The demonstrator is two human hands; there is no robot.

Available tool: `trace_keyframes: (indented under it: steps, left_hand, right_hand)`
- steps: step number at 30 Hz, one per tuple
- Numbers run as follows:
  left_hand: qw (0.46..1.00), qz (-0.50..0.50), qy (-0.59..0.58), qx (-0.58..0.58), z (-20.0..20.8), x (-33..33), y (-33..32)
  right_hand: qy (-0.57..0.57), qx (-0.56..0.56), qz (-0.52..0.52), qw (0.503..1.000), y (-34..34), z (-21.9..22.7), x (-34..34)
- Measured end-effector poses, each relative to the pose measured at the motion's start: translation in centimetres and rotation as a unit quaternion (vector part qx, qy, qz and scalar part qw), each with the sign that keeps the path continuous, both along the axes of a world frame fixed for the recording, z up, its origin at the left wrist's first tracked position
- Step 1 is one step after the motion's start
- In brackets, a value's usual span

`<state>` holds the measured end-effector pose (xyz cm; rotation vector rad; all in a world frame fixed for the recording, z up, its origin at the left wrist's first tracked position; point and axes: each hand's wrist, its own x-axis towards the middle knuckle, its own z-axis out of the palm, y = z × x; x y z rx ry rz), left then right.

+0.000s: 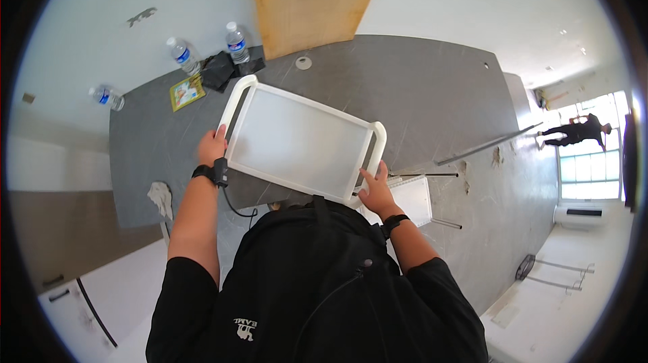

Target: The user is assembling a white plastic shelf, attaching the shelves to the metal poles.

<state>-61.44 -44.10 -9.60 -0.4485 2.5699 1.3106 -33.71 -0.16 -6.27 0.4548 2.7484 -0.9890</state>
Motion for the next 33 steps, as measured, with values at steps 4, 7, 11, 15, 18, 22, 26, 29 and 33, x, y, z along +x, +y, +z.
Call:
trace_keyframes:
  steps: [4,7,11,15,18,22,26,29,33]
  left_hand:
    - [0.995,0.022,0.023,-0.097,-0.5,1.7,-0.5]
    - [0.986,0.018,0.075,-0.145,-0.3,4.3,-1.7]
    - [0.954,0.013,0.128,-0.270,1.3,8.8,-0.1]
    - [0.911,-0.209,0.203,-0.293,3.9,13.2,8.5]
    - [0.909,-0.347,0.160,-0.166,3.8,15.3,13.7]
    - [0.891,-0.401,0.132,-0.170,1.4,16.2,17.5]
    - [0.886,-0.404,0.087,-0.209,1.7,16.7,19.5]
    - [0.865,-0.432,0.101,-0.234,1.8,16.7,20.8]
    - [0.853,-0.438,0.044,-0.282,1.7,16.3,21.8]
  right_hand:
    - [-0.013,-0.028,-0.009,0.999,1.9,-0.9,-2.8]
    - [0.021,-0.031,0.024,0.999,3.1,1.1,-5.7]
    - [0.034,-0.085,0.059,0.994,3.0,1.2,-8.9]
    - [0.016,-0.101,0.084,0.991,2.3,-1.1,-11.4]
    - [0.012,-0.133,0.113,0.985,1.2,-0.9,-13.0]
    - [0.131,0.050,0.196,0.970,-0.4,1.8,-12.7]
    - [0.000,0.148,0.484,0.863,-1.9,4.8,-13.1]
    - [-0.079,0.245,0.529,0.809,-4.0,6.0,-13.1]
    - [-0.074,0.236,0.608,0.755,-4.8,5.7,-13.2]
